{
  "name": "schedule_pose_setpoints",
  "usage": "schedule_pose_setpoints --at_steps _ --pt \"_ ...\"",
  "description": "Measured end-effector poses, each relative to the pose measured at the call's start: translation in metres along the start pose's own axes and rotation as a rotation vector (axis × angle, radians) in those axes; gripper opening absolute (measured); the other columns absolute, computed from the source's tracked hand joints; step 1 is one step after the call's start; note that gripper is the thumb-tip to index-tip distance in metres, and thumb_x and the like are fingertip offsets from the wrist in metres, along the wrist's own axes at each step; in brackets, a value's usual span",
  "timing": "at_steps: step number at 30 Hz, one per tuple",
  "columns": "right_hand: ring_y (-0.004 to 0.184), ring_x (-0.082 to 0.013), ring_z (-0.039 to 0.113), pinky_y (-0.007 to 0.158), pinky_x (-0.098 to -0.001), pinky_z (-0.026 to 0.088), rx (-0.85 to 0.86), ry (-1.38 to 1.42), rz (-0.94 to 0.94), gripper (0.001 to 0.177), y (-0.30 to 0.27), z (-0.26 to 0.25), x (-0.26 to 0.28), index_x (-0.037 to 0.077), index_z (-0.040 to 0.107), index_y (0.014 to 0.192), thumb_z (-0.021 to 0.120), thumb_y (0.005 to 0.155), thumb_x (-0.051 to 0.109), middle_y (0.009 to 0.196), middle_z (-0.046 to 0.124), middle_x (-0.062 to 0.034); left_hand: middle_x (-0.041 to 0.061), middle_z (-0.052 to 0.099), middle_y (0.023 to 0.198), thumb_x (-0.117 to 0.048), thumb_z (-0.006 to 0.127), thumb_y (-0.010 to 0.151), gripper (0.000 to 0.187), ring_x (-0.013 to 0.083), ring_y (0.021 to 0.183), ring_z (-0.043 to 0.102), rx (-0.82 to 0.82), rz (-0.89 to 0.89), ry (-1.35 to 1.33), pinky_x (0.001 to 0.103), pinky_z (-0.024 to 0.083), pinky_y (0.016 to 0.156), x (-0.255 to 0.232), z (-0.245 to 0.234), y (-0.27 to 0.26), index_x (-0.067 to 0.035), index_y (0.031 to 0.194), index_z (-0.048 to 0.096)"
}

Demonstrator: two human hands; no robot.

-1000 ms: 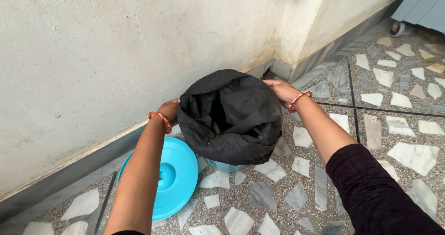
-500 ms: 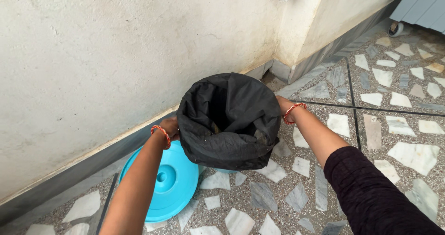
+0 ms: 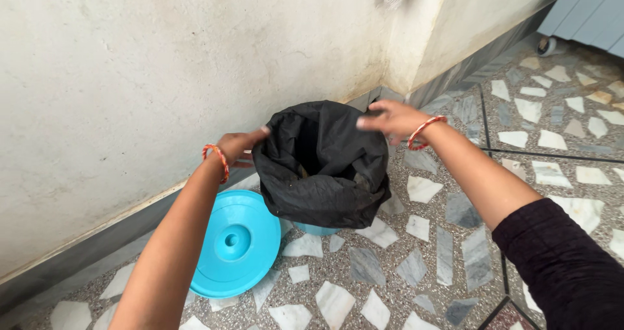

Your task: The person opens a black plastic bag and stretches its opening around the rim of a blue trash bin, then presses the bag down into the bin and places a lid on top.

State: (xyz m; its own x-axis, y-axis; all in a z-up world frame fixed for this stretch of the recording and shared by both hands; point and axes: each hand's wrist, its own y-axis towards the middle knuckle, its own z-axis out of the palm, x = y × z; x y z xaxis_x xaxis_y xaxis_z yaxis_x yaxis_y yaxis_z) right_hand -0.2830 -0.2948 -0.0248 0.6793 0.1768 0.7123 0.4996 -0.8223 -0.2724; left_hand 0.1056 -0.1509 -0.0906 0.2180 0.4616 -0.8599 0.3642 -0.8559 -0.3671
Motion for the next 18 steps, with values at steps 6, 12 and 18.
schedule_pose_setpoints --at_steps 6,12,18 --pt "0.115 -0.0381 0.069 0.091 -0.0457 0.059 -0.082 -0.368 -0.185 0.1 -0.026 0.012 0.0 0.012 0.035 0.152 0.085 0.067 0.026 0.14 0.058 -0.0229 0.013 0.077 0.113 -0.012 0.082 0.064 0.057 0.0268 0.104 0.073 0.006 0.317 0.267 0.036 0.057 0.093 0.0 0.027 0.0 -0.005 0.119 0.069" --pt "0.118 -0.0381 0.061 0.089 -0.0443 0.054 -0.321 -0.903 -0.27 0.091 -0.11 0.015 0.037 0.008 0.036 0.15 0.076 0.068 0.007 0.139 0.055 -0.0268 0.019 0.073 0.111 -0.011 0.077 0.068 0.053 0.0343 0.106 0.069 -0.114 0.528 0.53 0.041 0.054 0.092 -0.045 0.055 -0.06 -0.005 0.12 0.067" --pt "0.12 -0.0247 0.06 0.095 -0.0395 0.054 -0.175 -0.933 -0.664 0.032 -0.174 0.06 0.053 0.019 0.072 0.114 0.07 0.082 0.014 0.121 0.067 -0.0041 0.014 0.075 0.114 -0.008 0.069 0.069 0.047 0.0341 0.109 0.069 -0.106 0.676 0.613 0.043 0.054 0.091 -0.088 0.074 -0.114 -0.012 0.116 0.073"
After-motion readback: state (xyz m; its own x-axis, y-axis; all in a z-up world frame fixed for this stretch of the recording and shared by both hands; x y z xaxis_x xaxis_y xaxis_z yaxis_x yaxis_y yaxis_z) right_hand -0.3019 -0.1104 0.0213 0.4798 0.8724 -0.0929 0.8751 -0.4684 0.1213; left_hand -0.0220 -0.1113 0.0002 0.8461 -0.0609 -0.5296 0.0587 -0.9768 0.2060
